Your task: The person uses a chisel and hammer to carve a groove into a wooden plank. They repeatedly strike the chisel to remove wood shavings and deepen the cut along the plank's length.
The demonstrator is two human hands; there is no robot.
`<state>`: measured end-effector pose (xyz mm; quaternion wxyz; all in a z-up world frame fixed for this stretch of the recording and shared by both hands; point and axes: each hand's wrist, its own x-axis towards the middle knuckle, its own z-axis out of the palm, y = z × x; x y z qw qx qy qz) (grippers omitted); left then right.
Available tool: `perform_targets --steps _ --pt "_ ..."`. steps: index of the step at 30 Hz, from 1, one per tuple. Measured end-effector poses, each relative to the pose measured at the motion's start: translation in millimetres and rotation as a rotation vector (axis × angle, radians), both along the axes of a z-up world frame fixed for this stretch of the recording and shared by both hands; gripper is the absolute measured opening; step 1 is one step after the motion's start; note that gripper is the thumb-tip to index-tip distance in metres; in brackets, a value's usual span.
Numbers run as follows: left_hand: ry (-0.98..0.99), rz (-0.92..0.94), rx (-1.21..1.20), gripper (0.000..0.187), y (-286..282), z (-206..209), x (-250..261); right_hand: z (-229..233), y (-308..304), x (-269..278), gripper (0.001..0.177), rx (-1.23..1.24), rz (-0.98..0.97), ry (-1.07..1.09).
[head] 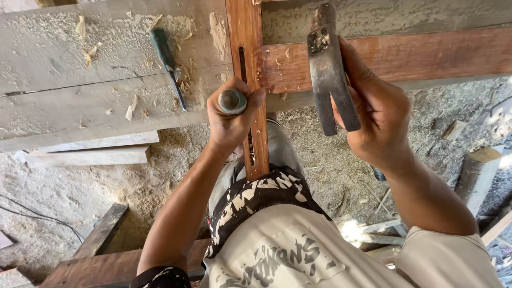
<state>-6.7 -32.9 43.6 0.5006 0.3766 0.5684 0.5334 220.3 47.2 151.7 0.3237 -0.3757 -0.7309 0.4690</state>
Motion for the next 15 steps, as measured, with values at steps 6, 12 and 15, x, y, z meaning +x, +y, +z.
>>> perform_targets --steps 6,12,15 --pt "-0.002 -0.115 0.071 0.024 6.8 -9.7 4.5 -2.0 -6.0 -5.9 0.04 0.118 0.035 -0.039" --pt "-0.024 -0.201 0.086 0.02 18.6 -24.8 2.8 35.5 14.5 -1.4 0.047 0.376 0.034 -0.108" --pt "-0.045 -0.195 0.106 0.012 31.2 -32.2 6.8 36.0 26.8 -14.2 0.048 0.495 0.101 -0.291"
